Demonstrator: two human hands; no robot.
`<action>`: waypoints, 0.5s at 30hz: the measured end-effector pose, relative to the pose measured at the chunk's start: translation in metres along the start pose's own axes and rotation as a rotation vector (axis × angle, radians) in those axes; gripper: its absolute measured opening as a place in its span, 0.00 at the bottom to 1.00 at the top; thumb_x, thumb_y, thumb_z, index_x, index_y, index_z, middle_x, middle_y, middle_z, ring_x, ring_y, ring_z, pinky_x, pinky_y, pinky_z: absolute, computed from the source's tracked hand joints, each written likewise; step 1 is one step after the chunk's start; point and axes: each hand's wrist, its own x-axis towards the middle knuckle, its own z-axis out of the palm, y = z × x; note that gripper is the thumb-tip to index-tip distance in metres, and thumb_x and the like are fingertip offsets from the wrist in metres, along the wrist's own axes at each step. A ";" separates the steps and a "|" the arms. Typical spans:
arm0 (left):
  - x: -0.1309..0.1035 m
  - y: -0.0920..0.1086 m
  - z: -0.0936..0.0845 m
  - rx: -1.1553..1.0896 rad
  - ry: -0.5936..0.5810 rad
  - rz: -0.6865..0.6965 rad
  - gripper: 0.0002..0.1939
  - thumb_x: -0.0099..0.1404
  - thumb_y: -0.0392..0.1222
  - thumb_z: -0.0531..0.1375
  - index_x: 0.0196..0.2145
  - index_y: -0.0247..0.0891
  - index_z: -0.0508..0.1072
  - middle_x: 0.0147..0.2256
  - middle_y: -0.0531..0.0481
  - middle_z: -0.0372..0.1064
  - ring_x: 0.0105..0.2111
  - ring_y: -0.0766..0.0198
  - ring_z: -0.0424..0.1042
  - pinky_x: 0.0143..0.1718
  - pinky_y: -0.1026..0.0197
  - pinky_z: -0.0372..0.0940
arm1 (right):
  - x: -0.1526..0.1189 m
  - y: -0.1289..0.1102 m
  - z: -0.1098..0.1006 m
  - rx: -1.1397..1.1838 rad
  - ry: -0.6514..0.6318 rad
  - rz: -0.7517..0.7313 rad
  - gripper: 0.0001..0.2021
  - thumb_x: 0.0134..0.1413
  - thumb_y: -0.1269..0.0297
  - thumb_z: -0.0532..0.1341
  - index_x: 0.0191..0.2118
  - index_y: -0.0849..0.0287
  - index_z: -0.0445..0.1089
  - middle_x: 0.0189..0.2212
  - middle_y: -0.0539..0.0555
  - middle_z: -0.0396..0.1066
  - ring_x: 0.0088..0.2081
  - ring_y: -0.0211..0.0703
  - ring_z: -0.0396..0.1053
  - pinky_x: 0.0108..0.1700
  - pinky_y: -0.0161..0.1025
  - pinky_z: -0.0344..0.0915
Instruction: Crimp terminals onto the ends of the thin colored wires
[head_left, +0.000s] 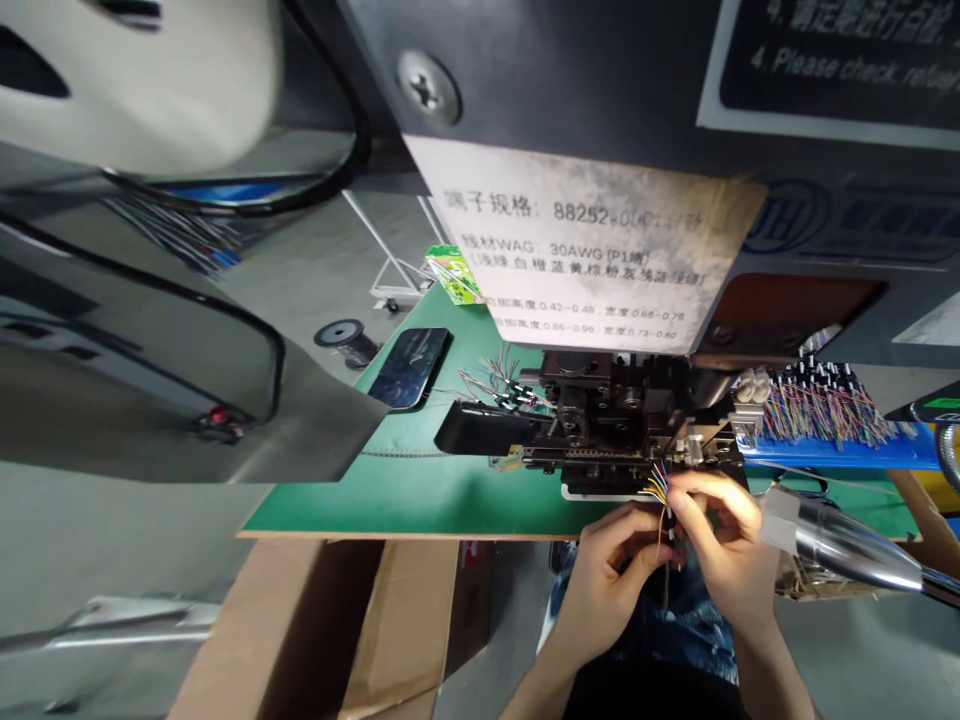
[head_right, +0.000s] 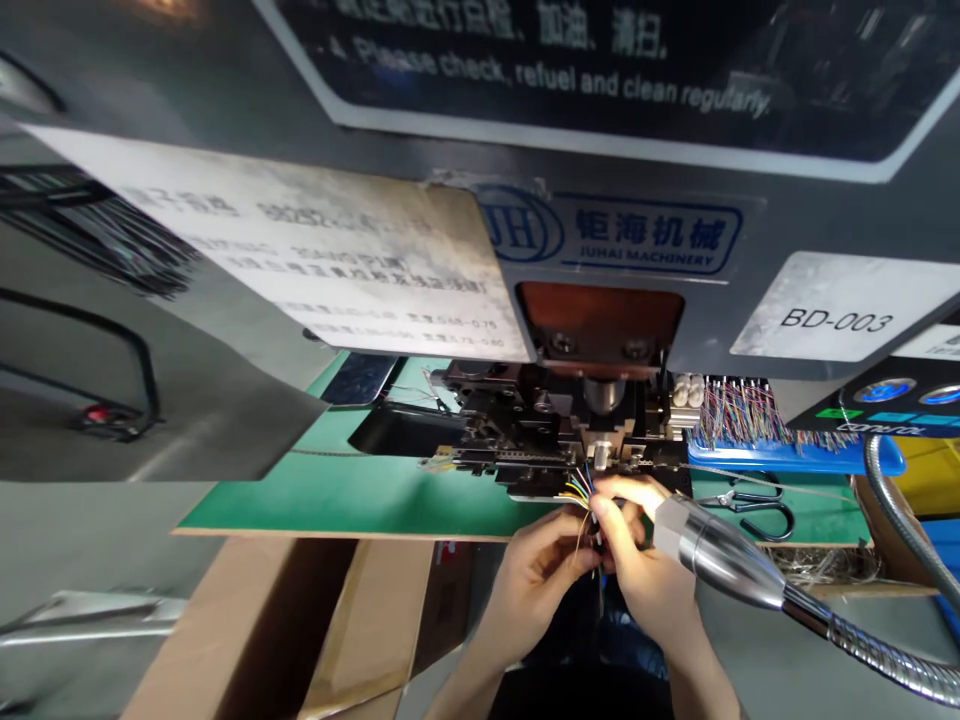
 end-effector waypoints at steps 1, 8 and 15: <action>-0.001 0.002 -0.003 -0.028 -0.038 -0.039 0.10 0.67 0.48 0.73 0.33 0.39 0.85 0.34 0.45 0.80 0.32 0.56 0.83 0.36 0.60 0.77 | 0.000 -0.004 -0.001 -0.034 0.018 -0.057 0.04 0.64 0.61 0.71 0.39 0.51 0.85 0.33 0.53 0.80 0.29 0.45 0.75 0.33 0.41 0.74; 0.002 0.004 -0.011 -0.242 -0.172 -0.212 0.19 0.61 0.57 0.77 0.33 0.38 0.83 0.30 0.50 0.79 0.27 0.61 0.81 0.34 0.61 0.74 | -0.008 -0.009 0.003 0.211 -0.047 0.165 0.06 0.66 0.57 0.71 0.40 0.52 0.80 0.25 0.48 0.76 0.19 0.40 0.67 0.21 0.38 0.67; 0.007 0.002 0.001 -0.177 -0.091 -0.231 0.23 0.61 0.60 0.76 0.34 0.36 0.81 0.29 0.50 0.80 0.32 0.60 0.82 0.38 0.64 0.74 | -0.008 -0.007 0.007 0.186 0.021 0.282 0.06 0.67 0.60 0.69 0.43 0.53 0.84 0.21 0.47 0.76 0.17 0.39 0.67 0.19 0.35 0.65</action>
